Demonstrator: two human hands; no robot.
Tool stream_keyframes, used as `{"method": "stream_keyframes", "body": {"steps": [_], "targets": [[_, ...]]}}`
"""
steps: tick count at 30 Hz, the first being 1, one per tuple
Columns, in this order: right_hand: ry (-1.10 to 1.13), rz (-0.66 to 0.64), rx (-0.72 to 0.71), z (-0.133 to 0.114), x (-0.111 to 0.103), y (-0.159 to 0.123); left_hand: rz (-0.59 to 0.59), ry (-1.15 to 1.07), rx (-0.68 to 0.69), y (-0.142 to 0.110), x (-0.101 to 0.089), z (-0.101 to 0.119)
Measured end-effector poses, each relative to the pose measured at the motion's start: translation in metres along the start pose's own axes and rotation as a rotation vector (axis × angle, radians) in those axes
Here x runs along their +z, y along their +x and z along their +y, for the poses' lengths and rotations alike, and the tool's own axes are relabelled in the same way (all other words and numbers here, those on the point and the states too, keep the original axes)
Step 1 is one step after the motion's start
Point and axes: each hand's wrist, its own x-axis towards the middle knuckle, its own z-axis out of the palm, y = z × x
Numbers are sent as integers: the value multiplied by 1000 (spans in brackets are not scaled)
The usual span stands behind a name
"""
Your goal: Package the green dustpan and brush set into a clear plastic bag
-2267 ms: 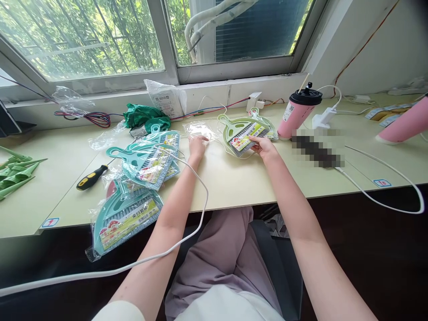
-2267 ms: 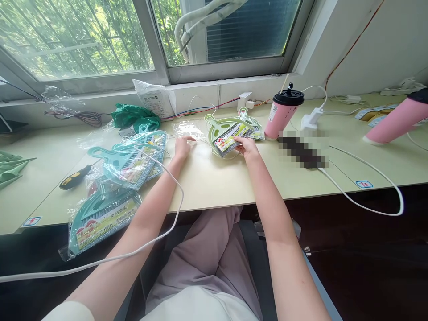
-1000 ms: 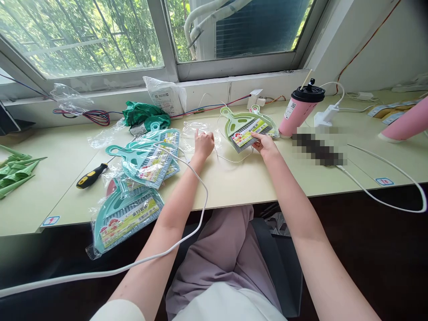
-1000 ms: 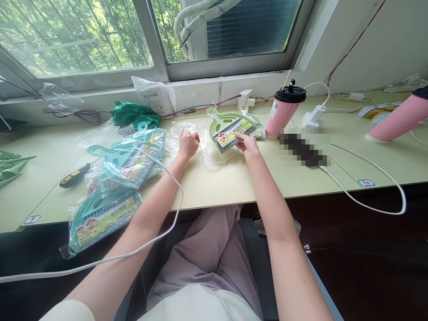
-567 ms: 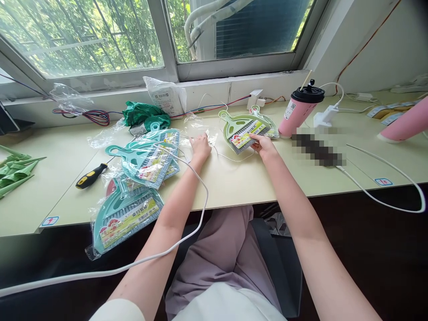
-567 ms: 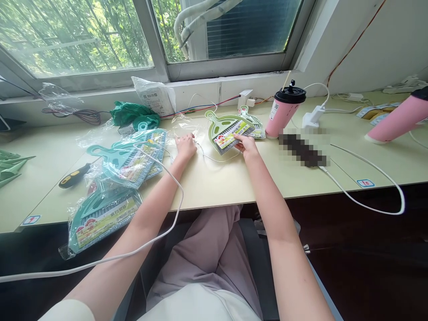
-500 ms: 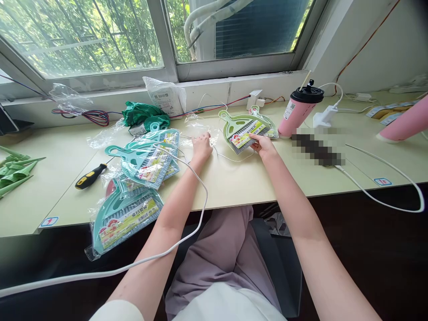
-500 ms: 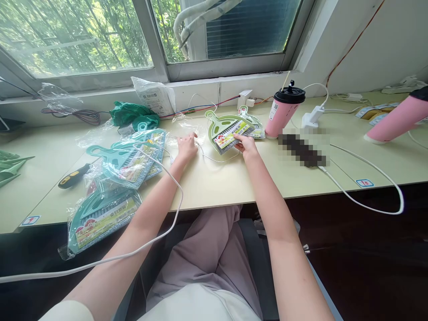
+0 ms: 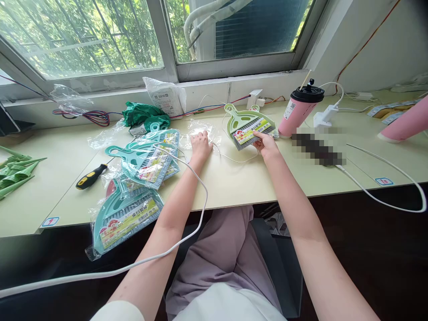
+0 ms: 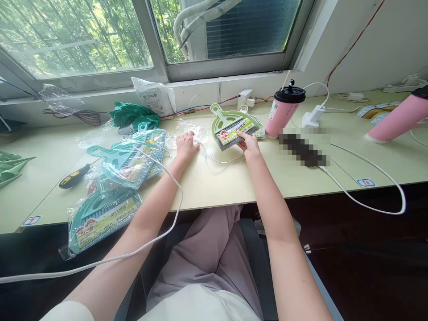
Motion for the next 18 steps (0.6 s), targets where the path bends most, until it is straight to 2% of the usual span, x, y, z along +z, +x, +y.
{"method": "stream_keyframes", "body": {"steps": [3,5,7,11,13,15,18], "targets": [[-12,-7,2,1,0,-2,-54,52,-41,2,2,-3],[-15,-13,3,1,1,-3,-48,87,-38,3,0,-4],[-7,-16,-2,1,2,-4,11,83,-54,4,-5,-5],[38,-26,-37,-1,5,-5,232,-54,-87,2,-19,-6],[63,-63,-77,-3,7,-6,302,-117,-90,1,-24,-7],[74,-124,-117,-4,8,-8,302,-148,-105,1,-26,-7],[45,-198,-137,-4,9,-12,229,-141,-99,1,-22,-7]]}}
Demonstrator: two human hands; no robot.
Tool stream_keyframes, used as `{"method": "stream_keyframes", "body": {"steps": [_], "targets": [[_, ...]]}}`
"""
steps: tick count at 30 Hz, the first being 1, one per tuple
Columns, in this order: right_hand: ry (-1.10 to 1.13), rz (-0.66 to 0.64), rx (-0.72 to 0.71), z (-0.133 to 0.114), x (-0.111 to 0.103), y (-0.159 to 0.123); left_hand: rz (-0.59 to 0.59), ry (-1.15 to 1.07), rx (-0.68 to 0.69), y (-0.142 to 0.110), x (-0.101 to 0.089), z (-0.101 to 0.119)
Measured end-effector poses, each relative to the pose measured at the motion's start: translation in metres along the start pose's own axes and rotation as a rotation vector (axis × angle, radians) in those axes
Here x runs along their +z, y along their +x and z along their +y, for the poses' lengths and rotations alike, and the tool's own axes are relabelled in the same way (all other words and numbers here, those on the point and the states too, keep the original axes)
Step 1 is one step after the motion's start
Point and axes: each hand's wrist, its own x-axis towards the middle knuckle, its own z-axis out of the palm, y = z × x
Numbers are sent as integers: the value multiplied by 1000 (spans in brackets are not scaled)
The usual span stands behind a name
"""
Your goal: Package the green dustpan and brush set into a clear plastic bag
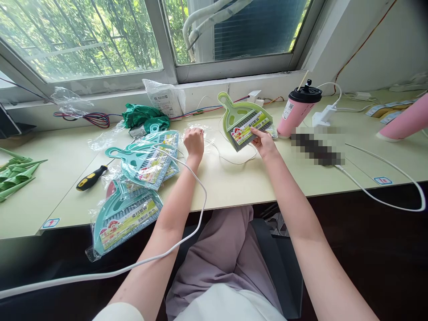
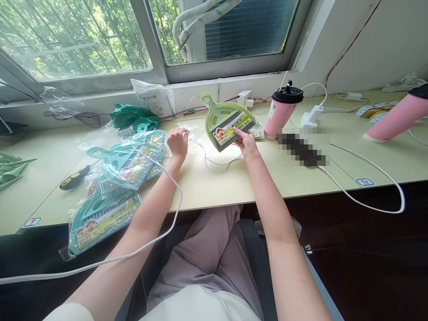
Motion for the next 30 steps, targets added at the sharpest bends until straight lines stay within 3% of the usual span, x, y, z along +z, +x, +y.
{"method": "stream_keyframes", "body": {"steps": [4,8,16,18,23,30], "targets": [[-65,-14,37,2,2,-2,-117,97,53,-3,11,-3],[-102,4,63,5,1,-1,-270,204,21,-1,17,-9],[-28,21,35,4,-1,1,-184,245,-47,7,10,-16],[-22,47,28,3,0,1,-124,192,-74,8,4,-16],[-22,132,-12,-1,0,2,178,-29,-129,6,-13,-14],[-16,164,-43,-1,-7,9,469,-239,-292,9,-28,-18]]}}
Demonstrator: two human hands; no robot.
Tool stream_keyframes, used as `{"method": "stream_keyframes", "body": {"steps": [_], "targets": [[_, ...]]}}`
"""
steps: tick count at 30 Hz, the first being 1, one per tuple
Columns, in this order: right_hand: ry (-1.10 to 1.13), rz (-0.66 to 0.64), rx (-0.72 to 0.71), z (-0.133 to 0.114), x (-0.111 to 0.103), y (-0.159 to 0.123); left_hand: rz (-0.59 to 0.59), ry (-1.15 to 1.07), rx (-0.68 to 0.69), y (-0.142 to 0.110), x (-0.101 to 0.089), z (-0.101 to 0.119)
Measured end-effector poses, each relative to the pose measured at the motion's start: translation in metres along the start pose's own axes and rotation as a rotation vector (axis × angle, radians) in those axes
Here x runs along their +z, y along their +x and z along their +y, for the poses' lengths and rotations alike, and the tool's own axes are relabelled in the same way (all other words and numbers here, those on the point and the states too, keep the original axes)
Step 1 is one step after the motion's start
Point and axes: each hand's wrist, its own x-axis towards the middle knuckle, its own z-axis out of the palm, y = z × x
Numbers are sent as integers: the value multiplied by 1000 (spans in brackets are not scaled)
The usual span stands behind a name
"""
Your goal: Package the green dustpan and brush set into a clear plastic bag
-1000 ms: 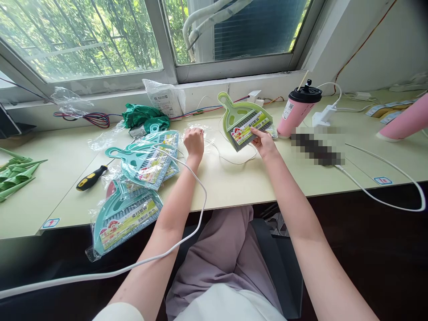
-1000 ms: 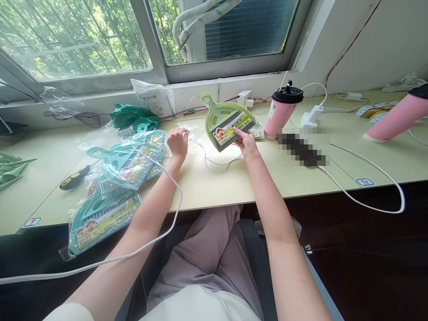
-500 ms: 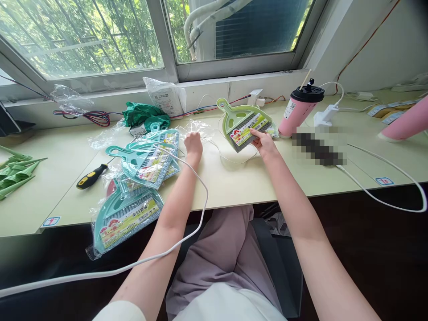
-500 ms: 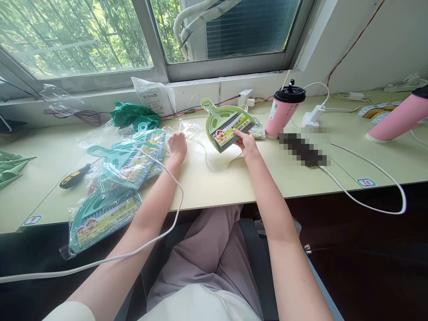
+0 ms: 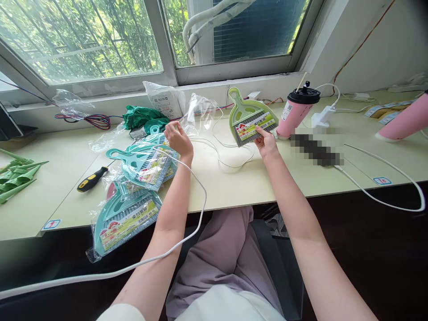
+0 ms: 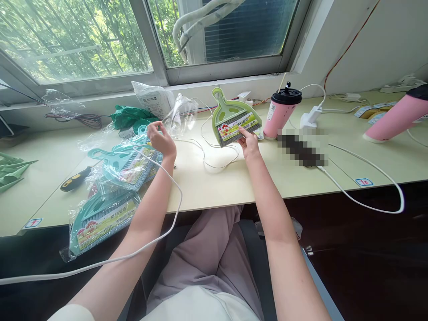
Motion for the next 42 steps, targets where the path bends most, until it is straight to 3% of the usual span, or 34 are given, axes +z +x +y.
{"method": "stream_keyframes", "body": {"steps": [3,5,10,14,19,24,29,34,37,42], "targets": [[0,-8,-4,3,0,1,102,-12,-55,5,-3,-3],[14,-21,-9,3,1,-1,119,21,-10,5,-1,-5],[36,-64,-18,-5,7,-11,-61,112,170,-7,10,-6],[-6,-163,-14,-12,9,-20,-198,202,194,-14,19,-9],[-97,-331,67,-6,11,-26,-166,212,106,-11,22,-15],[-195,-464,150,6,14,-30,-165,216,37,-8,13,-9],[-230,-345,190,10,13,-25,-182,146,-41,-7,0,1],[-216,-224,168,13,13,-17,-145,149,12,-8,2,-1],[-215,-254,152,15,14,-19,-125,118,84,-10,6,-2],[-275,-440,177,20,14,-24,-152,-109,255,-18,17,-1]]}}
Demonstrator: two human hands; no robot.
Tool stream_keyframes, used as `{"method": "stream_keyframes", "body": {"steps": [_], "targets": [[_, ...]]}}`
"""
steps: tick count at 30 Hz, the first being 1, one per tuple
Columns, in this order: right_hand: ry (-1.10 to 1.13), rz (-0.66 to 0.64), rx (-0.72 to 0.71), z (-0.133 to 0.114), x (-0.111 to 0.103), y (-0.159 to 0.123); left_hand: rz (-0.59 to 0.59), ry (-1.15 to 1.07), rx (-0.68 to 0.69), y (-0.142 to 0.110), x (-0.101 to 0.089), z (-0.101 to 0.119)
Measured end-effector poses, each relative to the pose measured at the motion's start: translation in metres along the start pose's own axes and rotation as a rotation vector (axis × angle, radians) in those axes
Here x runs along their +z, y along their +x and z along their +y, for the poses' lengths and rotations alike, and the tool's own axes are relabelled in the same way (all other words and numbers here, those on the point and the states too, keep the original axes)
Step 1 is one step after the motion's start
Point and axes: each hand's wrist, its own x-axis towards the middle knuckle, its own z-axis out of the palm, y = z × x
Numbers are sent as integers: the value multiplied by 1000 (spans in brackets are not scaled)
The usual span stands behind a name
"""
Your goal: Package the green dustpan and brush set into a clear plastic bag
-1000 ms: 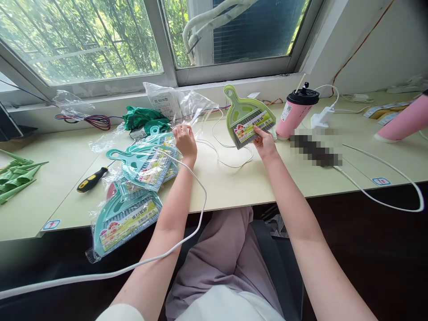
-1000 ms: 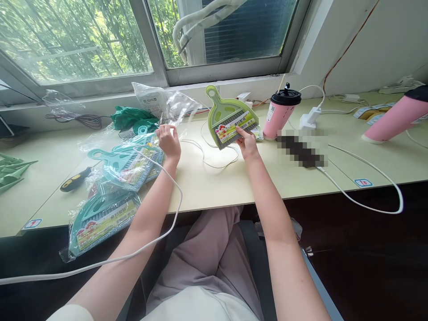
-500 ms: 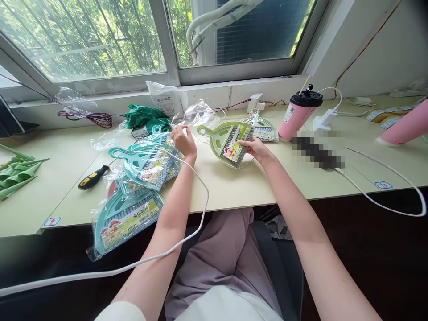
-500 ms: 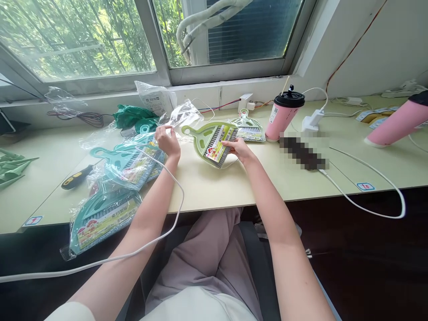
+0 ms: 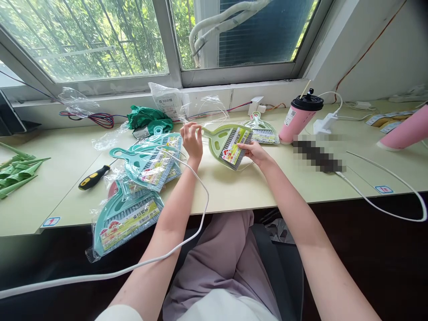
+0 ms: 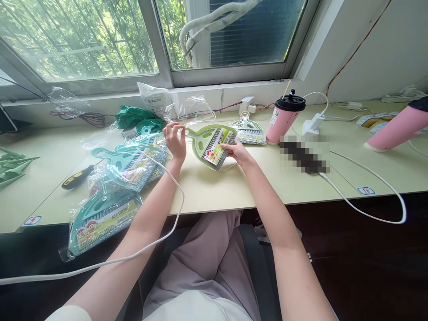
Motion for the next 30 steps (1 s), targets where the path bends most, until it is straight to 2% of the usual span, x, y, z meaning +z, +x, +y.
{"method": "stream_keyframes", "body": {"steps": [4,9,12,15,16,19,22,25,30], "targets": [[-18,-35,13,4,-1,2,-46,-164,139,-2,7,5],[127,73,-71,5,0,7,-89,-296,173,-7,10,14],[194,124,-140,4,-1,8,-46,-409,109,-12,13,21],[218,118,-196,3,-3,7,3,-596,-58,-15,18,29],[220,108,-209,3,-3,6,-22,-681,-118,-14,20,31],[221,73,-231,2,-3,5,-201,-984,-288,-11,25,33],[220,82,-233,3,-4,5,-327,-1228,-408,-8,24,32],[228,113,-228,5,-5,9,-461,-1251,-435,-7,18,31],[252,173,-235,7,-8,12,-689,-1153,-360,-11,15,32]]}}
